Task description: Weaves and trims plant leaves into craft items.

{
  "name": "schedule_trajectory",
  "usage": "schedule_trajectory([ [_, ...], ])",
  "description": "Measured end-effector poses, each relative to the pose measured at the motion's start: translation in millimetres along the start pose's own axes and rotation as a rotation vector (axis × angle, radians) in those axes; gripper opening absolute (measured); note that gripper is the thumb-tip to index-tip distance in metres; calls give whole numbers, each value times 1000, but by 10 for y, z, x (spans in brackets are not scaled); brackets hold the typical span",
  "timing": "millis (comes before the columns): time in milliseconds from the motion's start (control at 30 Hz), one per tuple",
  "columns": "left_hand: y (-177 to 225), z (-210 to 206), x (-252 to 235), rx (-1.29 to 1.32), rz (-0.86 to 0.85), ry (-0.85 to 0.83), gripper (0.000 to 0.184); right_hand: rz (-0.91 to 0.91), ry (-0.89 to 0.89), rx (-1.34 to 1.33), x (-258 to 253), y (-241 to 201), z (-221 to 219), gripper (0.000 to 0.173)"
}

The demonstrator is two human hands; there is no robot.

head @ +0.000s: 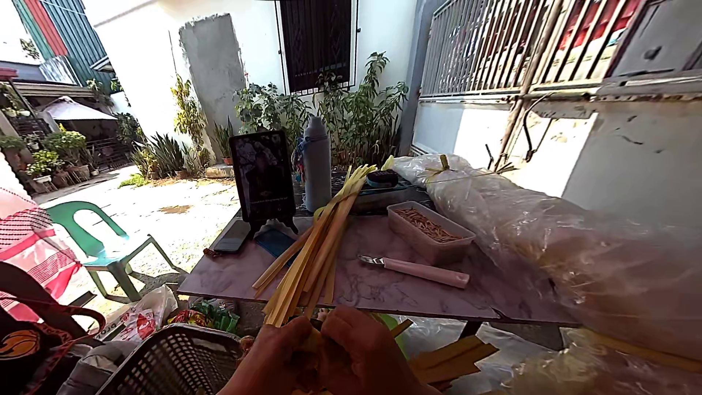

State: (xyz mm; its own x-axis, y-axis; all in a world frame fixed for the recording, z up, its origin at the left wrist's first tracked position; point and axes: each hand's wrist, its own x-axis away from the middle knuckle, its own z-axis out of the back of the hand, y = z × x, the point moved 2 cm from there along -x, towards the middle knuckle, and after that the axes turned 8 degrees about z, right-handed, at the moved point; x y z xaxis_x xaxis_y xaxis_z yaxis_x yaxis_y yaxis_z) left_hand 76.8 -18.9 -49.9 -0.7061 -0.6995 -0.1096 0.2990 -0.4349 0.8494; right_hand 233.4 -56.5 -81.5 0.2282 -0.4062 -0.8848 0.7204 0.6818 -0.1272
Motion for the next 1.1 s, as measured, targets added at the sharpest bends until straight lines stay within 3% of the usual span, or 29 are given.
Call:
schedule_trajectory([
  [133, -153, -41, 14, 381, -79, 35, 20, 19, -11, -96, -83, 12, -15, 21],
  [233, -337, -17, -49, 617, -197, -15, 19, 25, 8, -168, -127, 9, -27, 25],
  [367, -549, 47, -191, 791, -188, -51, 12, -2, -53, -205, -121, 87, -37, 23],
  [467, -622, 289, -228, 848, -133, -7, 8, -44, -108, -23, -186, 551, 176, 29],
  [533, -691, 547, -192, 857, -66, 73, 14, -127, -102, 225, -294, 1107, 489, 22],
  [600, -799, 810, -132, 782, -33, 121, 19, -398, -229, 404, -353, 1700, 842, 19],
  [667, -942, 1035, -99, 721, -40, 121, 14, -697, -459, 526, -304, 2256, 1094, 21],
  [733, -1041, 1204, -71, 698, -56, 104, 14, -870, -714, 561, -204, 2650, 1199, 23],
  [833, -1088, 1366, -31, 677, -13, 167, 26, -932, -822, 526, -148, 2804, 1193, 25],
  [1000, -1215, 1514, 21, 657, 51, 236, 22, -960, -709, 506, -113, 2882, 1164, 20],
  [1100, -1249, 1554, 38, 658, 81, 290, 24, -966, -698, 531, -135, 2861, 1156, 26],
])
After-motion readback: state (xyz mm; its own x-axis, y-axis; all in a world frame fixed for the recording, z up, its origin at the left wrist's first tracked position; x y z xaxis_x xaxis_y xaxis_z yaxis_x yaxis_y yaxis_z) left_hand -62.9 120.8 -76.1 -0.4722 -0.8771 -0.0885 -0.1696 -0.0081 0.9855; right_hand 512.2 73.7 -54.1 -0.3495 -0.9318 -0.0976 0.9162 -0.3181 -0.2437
